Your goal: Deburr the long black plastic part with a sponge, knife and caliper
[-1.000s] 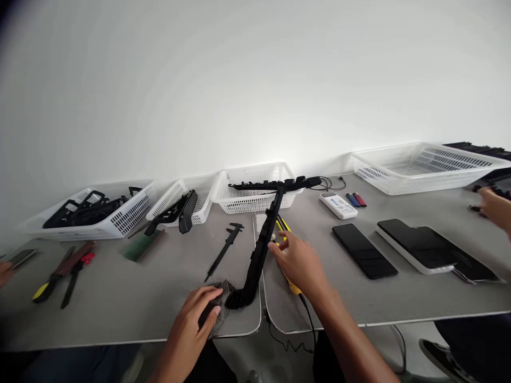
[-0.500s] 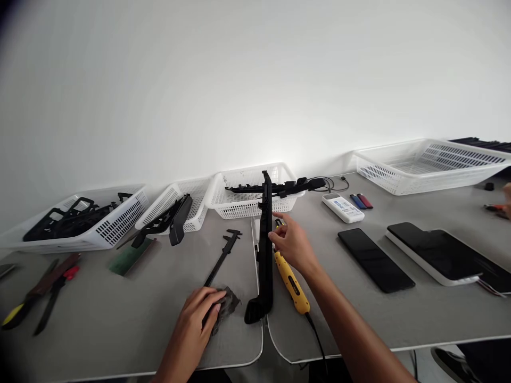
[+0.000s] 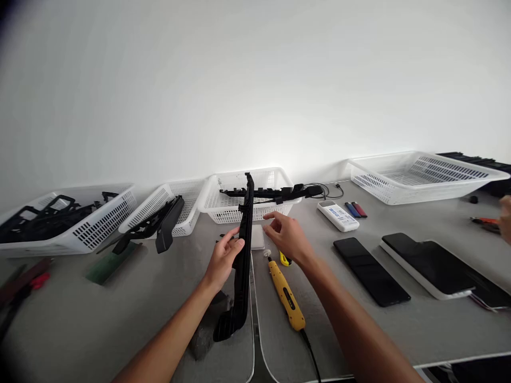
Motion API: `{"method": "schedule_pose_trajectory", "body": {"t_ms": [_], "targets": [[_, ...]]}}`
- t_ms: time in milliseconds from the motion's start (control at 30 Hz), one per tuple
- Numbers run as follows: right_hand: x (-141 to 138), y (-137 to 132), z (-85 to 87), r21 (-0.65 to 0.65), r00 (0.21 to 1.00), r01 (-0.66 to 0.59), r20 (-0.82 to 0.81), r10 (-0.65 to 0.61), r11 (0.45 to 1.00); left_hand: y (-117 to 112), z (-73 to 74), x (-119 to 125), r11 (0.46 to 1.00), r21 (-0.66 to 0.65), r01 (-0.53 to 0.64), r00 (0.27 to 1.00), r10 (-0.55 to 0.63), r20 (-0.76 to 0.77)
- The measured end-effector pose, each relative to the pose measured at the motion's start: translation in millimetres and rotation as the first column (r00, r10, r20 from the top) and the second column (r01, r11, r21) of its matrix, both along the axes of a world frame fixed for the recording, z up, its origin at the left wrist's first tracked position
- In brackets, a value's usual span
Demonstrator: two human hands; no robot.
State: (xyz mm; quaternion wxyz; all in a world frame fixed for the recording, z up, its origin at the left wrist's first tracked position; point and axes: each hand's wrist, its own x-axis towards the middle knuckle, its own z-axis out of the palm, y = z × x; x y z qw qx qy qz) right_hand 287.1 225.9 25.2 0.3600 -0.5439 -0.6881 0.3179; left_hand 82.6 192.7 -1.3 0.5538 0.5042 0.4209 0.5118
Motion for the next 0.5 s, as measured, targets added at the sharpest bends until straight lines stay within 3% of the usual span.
{"method": "schedule_pose_trajectory", "body": {"t_ms": [33, 100, 167, 300, 500], "targets": [[8, 3, -3.4, 0.029, 0.977, 0.041, 0.207, -0.046, 0.999, -1, -3.7, 1, 1.0, -0.006, -0.001, 1.0, 0.002, 0.029], [22, 5, -10.8, -0.023, 0.849, 0.107, 0.523, -0.079, 0.994, -6, -9.0, 1, 0.999, -0.033, 0.01, 0.998, -0.008, 0.068], [31, 2, -17.5, -0.13, 0.756, 0.14, 0.654, -0.021, 0.982, -11, -11.6, 0, 0.998, -0.054, 0.018, 0.997, -0.013, 0.08], [38, -3, -26.3, -0.219, 0.757, 0.138, 0.652, 0.04, 0.966, -14, -13.6, -3, 0.998, -0.058, 0.018, 0.997, -0.013, 0.083], [41, 8, -34.0, -0.109, 0.81, 0.223, 0.573, -0.122, 0.969, -5, -20.7, -10, 0.994, -0.054, -0.091, 0.994, 0.094, 0.054]]}}
